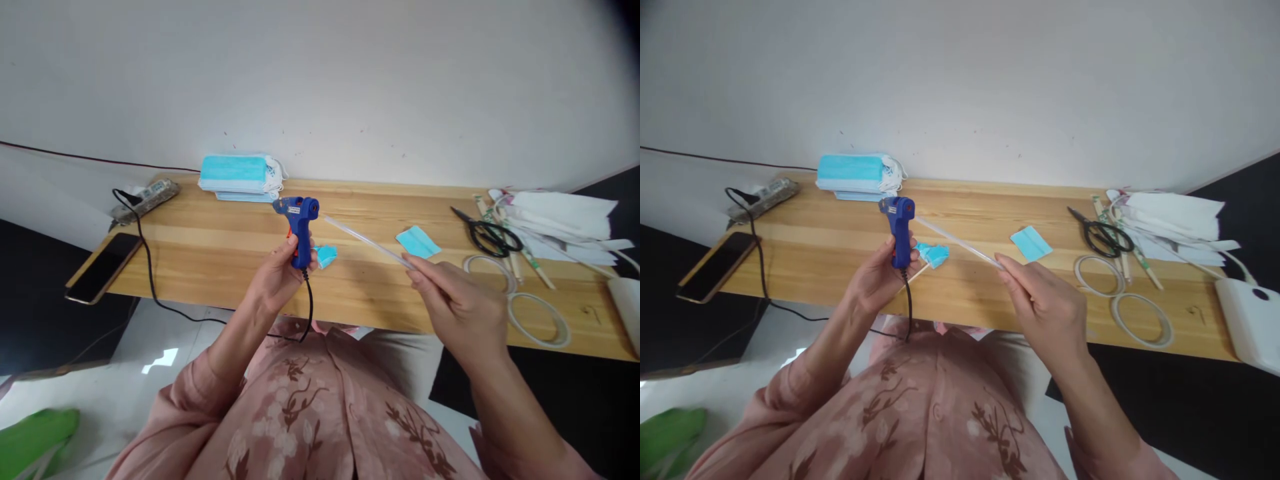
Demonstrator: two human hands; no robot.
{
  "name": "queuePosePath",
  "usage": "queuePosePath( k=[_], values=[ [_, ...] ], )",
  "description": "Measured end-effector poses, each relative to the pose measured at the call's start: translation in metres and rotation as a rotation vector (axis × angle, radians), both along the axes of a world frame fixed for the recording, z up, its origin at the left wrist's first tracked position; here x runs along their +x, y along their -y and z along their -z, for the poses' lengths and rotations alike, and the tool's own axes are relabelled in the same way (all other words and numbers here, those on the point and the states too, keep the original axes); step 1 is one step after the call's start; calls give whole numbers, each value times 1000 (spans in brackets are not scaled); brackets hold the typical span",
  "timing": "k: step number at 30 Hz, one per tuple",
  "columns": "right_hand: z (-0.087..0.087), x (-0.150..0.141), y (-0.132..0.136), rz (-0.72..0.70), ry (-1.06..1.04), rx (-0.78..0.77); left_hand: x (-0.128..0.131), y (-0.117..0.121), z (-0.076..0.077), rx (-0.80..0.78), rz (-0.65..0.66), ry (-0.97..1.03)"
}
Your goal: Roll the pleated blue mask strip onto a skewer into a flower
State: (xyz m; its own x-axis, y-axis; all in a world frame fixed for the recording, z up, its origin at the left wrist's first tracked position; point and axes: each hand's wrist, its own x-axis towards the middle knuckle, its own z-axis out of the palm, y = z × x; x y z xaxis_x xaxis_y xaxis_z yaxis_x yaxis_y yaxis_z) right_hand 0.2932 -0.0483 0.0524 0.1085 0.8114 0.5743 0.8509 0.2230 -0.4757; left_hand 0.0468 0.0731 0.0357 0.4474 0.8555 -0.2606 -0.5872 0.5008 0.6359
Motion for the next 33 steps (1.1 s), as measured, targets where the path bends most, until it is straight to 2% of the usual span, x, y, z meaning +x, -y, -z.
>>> queuePosePath(
  k=[6, 10, 16, 21, 27, 30, 33],
  values=[
    [-2, -1, -13, -2, 79, 42, 2, 2, 2, 23, 43, -59],
    [-4, 2, -12, 26, 152, 28, 1, 1, 4, 48, 36, -53],
    [-14, 8, -5, 128, 338, 11, -1, 0, 9, 230, -123, -208],
    [-12, -7, -8, 29, 315, 82, 6, 12, 16, 325, -114, -290],
    [-15, -25, -4, -40, 322, 138, 6, 22, 22, 429, -76, -295],
    [-19, -26, -3, -99, 227, 69, 4, 21, 22, 488, -52, -312],
    [-23, -22, -7, -166, 89, -84, 3, 20, 23, 484, -39, -322]
  ],
)
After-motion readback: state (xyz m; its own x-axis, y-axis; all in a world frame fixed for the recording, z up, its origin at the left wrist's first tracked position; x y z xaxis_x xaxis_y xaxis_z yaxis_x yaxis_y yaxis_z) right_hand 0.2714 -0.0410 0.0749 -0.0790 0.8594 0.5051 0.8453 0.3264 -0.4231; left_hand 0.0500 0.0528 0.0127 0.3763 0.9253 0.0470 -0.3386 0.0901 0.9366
